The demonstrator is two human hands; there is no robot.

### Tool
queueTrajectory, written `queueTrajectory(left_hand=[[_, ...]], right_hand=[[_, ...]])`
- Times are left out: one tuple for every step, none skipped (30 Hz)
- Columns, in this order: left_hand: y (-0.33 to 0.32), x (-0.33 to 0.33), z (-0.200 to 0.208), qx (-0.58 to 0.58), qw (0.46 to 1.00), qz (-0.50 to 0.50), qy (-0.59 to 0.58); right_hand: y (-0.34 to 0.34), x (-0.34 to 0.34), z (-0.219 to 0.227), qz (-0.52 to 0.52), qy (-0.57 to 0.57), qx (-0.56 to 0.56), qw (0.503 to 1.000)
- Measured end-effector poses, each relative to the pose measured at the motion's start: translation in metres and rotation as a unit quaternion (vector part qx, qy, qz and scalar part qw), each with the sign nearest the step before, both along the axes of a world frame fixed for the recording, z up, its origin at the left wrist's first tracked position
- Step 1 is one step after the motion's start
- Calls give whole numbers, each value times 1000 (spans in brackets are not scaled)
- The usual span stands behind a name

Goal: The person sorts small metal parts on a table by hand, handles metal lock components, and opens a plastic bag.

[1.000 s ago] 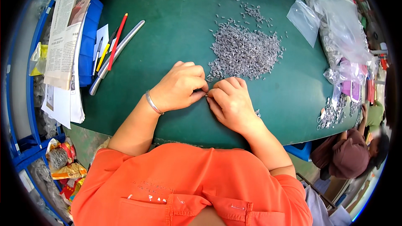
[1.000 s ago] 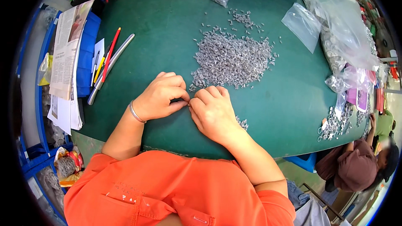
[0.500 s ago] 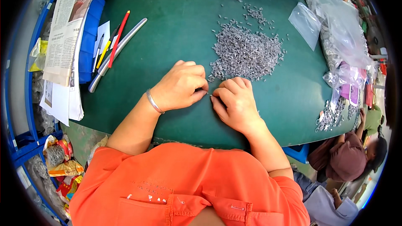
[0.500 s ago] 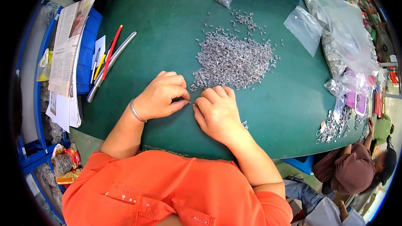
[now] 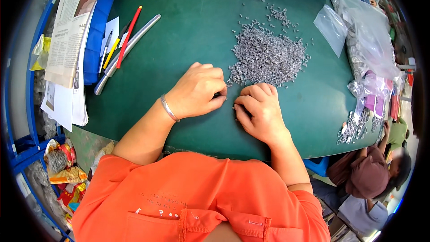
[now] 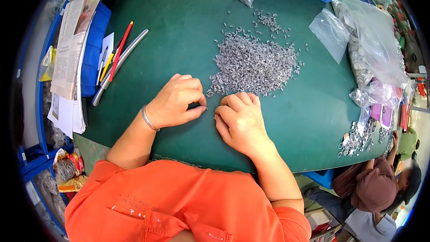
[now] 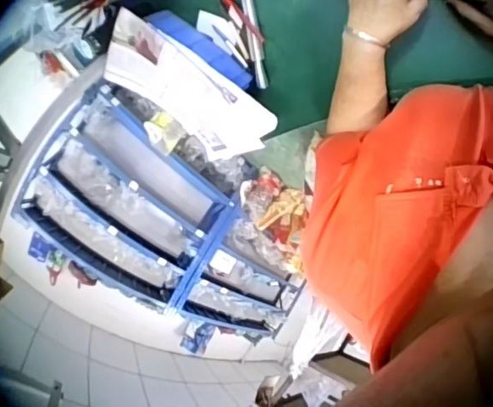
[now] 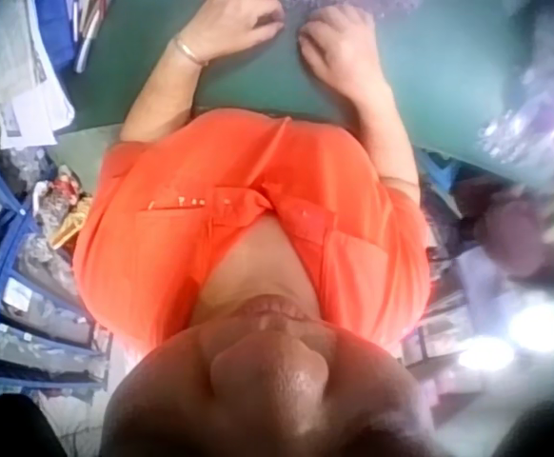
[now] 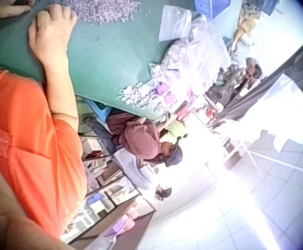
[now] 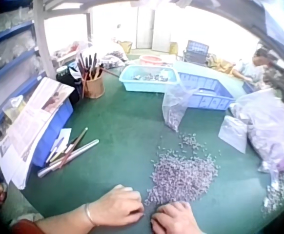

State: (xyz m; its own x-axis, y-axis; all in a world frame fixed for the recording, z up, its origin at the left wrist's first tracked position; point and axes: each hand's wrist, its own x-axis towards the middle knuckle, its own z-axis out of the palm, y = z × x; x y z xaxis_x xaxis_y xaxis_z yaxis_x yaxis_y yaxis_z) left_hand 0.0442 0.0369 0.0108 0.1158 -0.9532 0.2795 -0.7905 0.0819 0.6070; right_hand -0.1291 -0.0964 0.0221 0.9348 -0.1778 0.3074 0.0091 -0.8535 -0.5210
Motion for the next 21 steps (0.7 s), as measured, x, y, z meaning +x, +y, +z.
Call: queueTrajectory(left_hand=[[-1,0,0,1,1000,1,0],[-2,-1,1,1,1000,1,1],[-3,-1,1,1,1000,0,1],[-2,-1,0,1,1000,1,2],[-2,-1,-1,-2,1000,4,2],[-2,-1,-1,-5,1000,6,2],[-2,-1,-2,-5,1000,6,3],[-2,-2,-2,-10,1000,11,3],[-2,-2,-2,-15,1000,15,4],[-2,-2,-1,-15,1000,15,4],[-3,-2,-1,-15,1000,15,5],[-3,-2,-1,-15,1000,14,6],[-3,-2,-2,-15,1000,15,6],[-2,-1,-2,-10,1000,13,7],[-2,-1,-2,-6,1000,11,8],[-2,-1,-2,-6,1000,11,8],[-2,-2,-1,0,1000,15,16],[-2,-2,-1,6,1000,19,24],[-2,-3,-1,5,1000,20,24],[-2,-3,-1,-4,1000,18,21],[-2,-4,-1,-14,1000,16,19]], right_hand=[[0,0,0,-9,3,0,1000],[0,0,0,-17,6,0,1000],[-1,0,0,-17,6,1,1000],[0,1,-1,-16,6,0,1000],[0,1,-1,-17,6,-1,1000],[0,1,-1,-16,6,-2,1000],[0,1,1,-9,10,1,1000],[-1,1,1,-1,14,4,1000],[-1,1,2,-1,15,4,1000],[-2,0,2,2,16,10,1000],[-3,0,3,6,18,16,1000],[-3,0,3,6,18,15,1000],[-3,0,4,7,16,20,1000],[-2,0,4,8,14,25,1000],[-2,-1,6,8,14,24,1000],[-3,-1,7,28,26,31,999],[-3,-3,8,48,38,38,997],[-5,-4,9,48,39,38,997],[-7,-7,10,61,50,43,996],[-9,-8,10,73,61,49,994],[-11,-9,11,74,61,49,994]])
